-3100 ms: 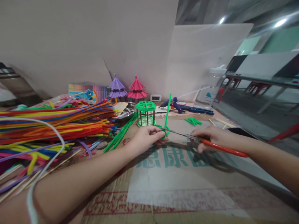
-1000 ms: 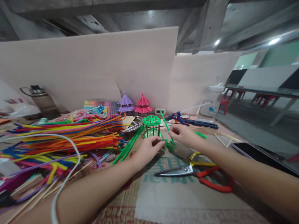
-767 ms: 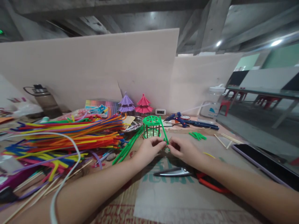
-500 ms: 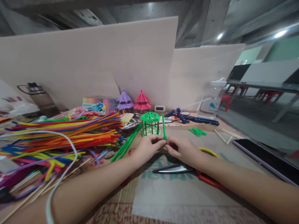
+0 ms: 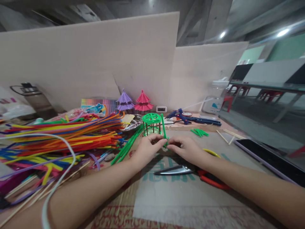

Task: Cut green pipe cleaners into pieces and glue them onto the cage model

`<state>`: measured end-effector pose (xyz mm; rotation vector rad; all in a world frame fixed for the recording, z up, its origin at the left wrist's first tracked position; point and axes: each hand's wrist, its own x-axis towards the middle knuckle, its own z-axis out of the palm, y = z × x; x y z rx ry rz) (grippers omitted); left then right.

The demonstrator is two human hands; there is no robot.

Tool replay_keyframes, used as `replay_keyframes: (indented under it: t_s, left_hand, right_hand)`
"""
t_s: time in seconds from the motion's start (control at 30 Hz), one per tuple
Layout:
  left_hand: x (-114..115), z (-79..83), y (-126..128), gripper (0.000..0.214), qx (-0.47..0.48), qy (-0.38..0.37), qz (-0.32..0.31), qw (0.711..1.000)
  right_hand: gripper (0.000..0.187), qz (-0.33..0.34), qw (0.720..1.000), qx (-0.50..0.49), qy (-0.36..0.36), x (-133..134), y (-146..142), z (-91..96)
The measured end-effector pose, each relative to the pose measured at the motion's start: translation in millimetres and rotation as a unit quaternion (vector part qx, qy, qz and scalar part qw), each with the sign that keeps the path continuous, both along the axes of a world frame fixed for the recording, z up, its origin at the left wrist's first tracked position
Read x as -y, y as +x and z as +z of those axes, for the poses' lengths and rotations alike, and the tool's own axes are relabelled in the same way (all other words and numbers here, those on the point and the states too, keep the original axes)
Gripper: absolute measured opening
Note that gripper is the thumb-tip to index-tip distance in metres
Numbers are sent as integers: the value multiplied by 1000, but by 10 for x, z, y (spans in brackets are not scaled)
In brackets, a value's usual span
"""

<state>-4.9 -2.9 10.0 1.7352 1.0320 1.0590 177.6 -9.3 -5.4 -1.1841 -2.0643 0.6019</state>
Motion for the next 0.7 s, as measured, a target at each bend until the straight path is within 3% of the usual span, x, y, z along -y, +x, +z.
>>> replay_keyframes:
  t_s: [0.17, 0.4, 0.7]
  left_hand:
    - [1, -9, 0, 24, -7, 2, -8, 1000]
    - [-45, -74, 0, 26, -21, 0, -30, 999]
    - [-53, -69, 3, 24, -24, -47, -47, 997]
  right_hand:
    - [17, 3, 999, -18, -38, 2, -8, -12]
    - [18, 15, 979, -156, -130, -56, 2, -69]
    - [23, 25, 964, -219, -151, -80, -4, -57]
